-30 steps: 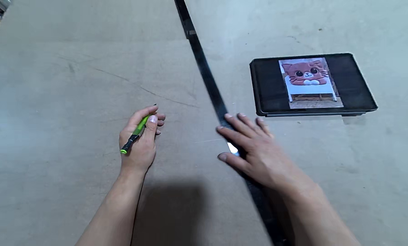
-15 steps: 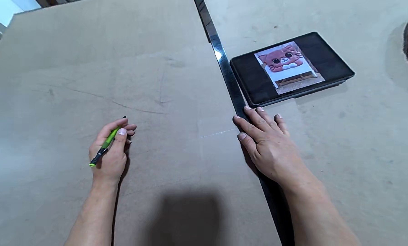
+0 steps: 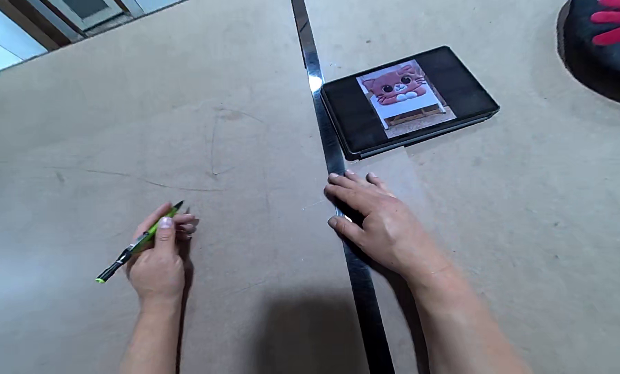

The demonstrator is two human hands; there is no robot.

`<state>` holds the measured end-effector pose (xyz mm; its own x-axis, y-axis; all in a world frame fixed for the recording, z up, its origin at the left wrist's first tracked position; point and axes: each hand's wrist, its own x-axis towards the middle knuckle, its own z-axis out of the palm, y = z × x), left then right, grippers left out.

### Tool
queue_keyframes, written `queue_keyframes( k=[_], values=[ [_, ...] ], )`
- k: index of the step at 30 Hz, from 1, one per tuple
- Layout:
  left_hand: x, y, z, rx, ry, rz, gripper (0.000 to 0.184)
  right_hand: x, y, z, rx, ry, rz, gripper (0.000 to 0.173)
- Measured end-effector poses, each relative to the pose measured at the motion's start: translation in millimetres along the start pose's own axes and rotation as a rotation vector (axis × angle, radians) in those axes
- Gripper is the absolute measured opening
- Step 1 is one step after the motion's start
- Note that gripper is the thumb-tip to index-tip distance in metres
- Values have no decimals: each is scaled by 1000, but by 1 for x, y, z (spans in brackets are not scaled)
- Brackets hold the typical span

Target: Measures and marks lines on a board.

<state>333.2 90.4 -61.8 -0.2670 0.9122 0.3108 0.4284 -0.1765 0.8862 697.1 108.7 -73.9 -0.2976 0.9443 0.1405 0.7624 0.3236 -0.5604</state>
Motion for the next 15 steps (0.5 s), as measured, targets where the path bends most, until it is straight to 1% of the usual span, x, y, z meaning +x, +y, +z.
queue_keyframes(
  k=[3,5,7,9,11,12,15],
  values=[
    [-2,20,40,-157,-44,-20,31,0,0,2,34,-26,-67,44],
    [3,35,66,-269,-84,-48,31,0,0,1,65,-29,-57,48],
    [12,47,91,-343,-102,-75,31,0,0,-1,66,-14,3,60],
    [24,51,115,-415,-96,-87,29,1,2,-1,9,28,53,71],
    [29,49,128,-400,-117,-123,27,0,5,1,-55,35,52,74],
    [27,48,131,-358,-161,-130,26,-1,5,0,-71,17,45,75],
    [11,49,123,-247,-357,-114,17,-2,4,-1,-92,-36,13,74]
  ],
)
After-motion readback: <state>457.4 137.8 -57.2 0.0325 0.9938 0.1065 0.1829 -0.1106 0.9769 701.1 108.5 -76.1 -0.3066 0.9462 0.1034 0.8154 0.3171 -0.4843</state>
